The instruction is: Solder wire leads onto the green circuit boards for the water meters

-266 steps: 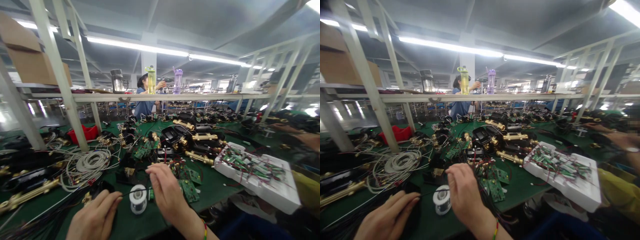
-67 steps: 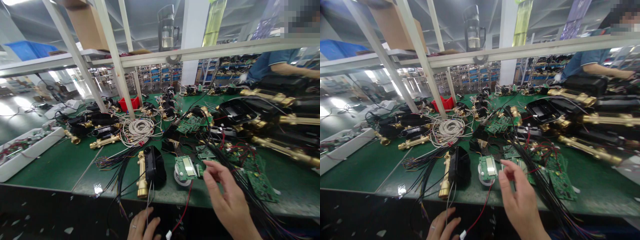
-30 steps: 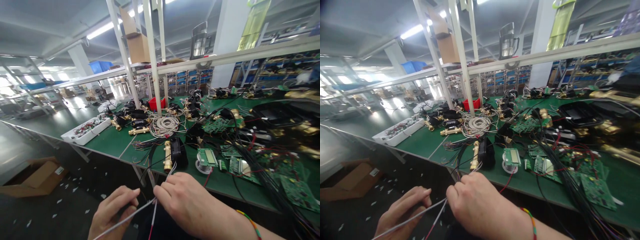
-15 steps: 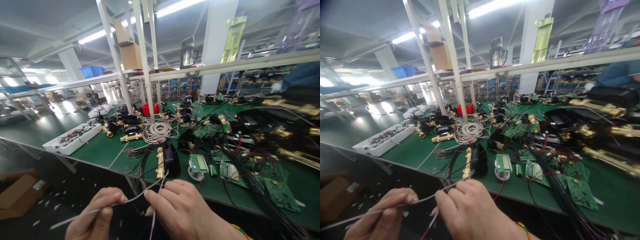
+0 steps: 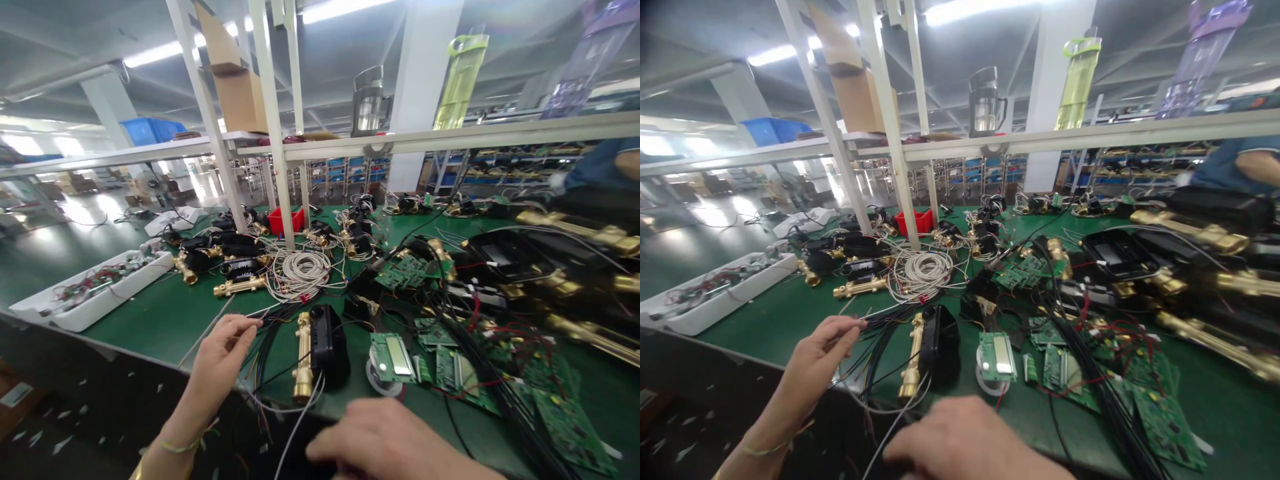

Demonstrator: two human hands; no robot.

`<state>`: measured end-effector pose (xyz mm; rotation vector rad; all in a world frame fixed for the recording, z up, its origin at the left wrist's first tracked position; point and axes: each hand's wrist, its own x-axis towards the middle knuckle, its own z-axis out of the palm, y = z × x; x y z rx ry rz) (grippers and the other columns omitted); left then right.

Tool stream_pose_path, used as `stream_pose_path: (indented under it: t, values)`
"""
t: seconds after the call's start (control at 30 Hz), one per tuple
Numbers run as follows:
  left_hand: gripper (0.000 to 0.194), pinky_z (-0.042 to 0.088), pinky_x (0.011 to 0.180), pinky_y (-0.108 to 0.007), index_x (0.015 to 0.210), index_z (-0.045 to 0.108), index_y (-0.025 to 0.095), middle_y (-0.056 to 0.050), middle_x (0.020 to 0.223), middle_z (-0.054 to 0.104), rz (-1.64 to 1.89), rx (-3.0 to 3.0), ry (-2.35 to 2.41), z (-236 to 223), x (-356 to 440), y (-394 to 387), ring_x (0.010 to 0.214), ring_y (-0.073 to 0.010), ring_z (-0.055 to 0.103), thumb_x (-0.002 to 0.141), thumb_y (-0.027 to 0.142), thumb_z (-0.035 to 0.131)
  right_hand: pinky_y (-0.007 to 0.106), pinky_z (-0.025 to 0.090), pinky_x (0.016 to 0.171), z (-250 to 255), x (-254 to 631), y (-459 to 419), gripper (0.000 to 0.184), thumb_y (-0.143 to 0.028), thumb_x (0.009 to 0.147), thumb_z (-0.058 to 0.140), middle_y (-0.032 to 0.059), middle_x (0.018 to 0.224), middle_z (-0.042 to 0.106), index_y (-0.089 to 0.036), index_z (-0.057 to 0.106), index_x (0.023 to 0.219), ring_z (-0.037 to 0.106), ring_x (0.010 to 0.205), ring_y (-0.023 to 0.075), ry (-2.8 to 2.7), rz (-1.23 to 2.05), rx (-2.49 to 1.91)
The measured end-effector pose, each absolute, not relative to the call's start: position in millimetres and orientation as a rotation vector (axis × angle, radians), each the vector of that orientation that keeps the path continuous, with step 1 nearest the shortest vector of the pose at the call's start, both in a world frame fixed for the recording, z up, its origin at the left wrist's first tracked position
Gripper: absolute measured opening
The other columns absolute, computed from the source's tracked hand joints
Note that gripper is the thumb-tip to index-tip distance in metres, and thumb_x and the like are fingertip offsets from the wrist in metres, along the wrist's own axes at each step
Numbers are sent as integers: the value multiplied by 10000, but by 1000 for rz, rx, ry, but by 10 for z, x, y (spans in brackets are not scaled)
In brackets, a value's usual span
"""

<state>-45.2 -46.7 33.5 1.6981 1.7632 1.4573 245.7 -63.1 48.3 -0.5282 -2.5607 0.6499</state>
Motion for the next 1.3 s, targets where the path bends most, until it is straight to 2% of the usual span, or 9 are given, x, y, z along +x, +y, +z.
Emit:
stream_pose_path:
  t: [0.07, 0.17, 0.27, 0.37, 0.57, 0.73, 0.9, 1.13, 1.3]
  values:
    - [358, 514, 709, -303, 889, 807, 196, -80, 891, 698, 1373, 1770, 1739, 268, -397, -298, 809, -212, 656, 877, 514, 644, 277, 528, 791, 599, 2520, -367, 153, -172, 985, 651, 8, 943, 766, -247, 749, 1076, 685, 857, 171, -2408, 541, -734]
    - [303, 479, 697, -311, 1000, 812, 221, -49, 815, 661, 1209, 1866, 1703, 173, -265, -155, 744, -199, 622, 898, 409, 597, 368, 520, 912, 566, 2489, 66, 205, -156, 1015, 555, 68, 1031, 758, -192, 755, 1047, 654, 984, 228, -2375, 390, -984]
    - [327, 471, 700, -321, 1087, 797, 231, -48, 834, 660, 1056, 1921, 1649, 52, -146, -107, 745, -200, 621, 919, 341, 539, 485, 456, 1054, 455, 2369, 373, 248, -155, 1033, 518, 105, 1163, 747, -160, 754, 1108, 604, 1138, 289, -2485, 278, -1182]
    - [339, 480, 725, -334, 1080, 793, 224, -59, 846, 658, 950, 1933, 1602, -87, -82, -106, 782, -212, 639, 934, 307, 499, 555, 436, 1021, 400, 2275, 496, 266, -174, 1042, 503, 118, 1095, 762, -153, 768, 1032, 608, 1109, 324, -2549, 264, -1244]
    - [382, 501, 789, -317, 1204, 742, 257, -56, 941, 656, 874, 1875, 1479, -257, -31, -121, 864, -197, 639, 1008, 359, 430, 509, 413, 966, 378, 2246, 555, 263, -208, 1041, 527, 77, 1003, 784, -187, 775, 954, 629, 1046, 294, -2631, 316, -1292]
    - [384, 485, 872, -343, 1194, 738, 231, -77, 1011, 657, 886, 1752, 1379, -281, -27, -70, 957, -222, 629, 995, 392, 452, 439, 412, 932, 418, 2224, 597, 242, -205, 1006, 569, 77, 930, 773, -218, 798, 931, 655, 1013, 270, -2661, 384, -1330]
    - [318, 459, 852, -346, 1066, 757, 196, -75, 984, 696, 848, 1661, 1366, -232, -8, 53, 935, -234, 629, 932, 406, 561, 420, 422, 909, 488, 2190, 635, 186, -218, 957, 619, 105, 926, 767, -215, 804, 968, 690, 994, 280, -2700, 443, -1364]
    - [290, 436, 728, -301, 869, 698, 144, -48, 816, 656, 810, 1495, 1318, -171, 56, 264, 776, -182, 565, 828, 430, 676, 403, 434, 853, 509, 2136, 641, 175, -193, 933, 618, 101, 898, 781, -196, 785, 881, 712, 931, 276, -2738, 477, -1369]
    - [606, 440, 669, -281, 1209, 671, 140, -47, 844, 651, 769, 1413, 1266, -154, -161, 203, 746, -173, 582, 776, 558, 737, 428, 445, 920, 527, 2223, 636, 161, -167, 942, 612, 112, 950, 762, -166, 748, 855, 662, 1025, 292, -2659, 438, -1377]
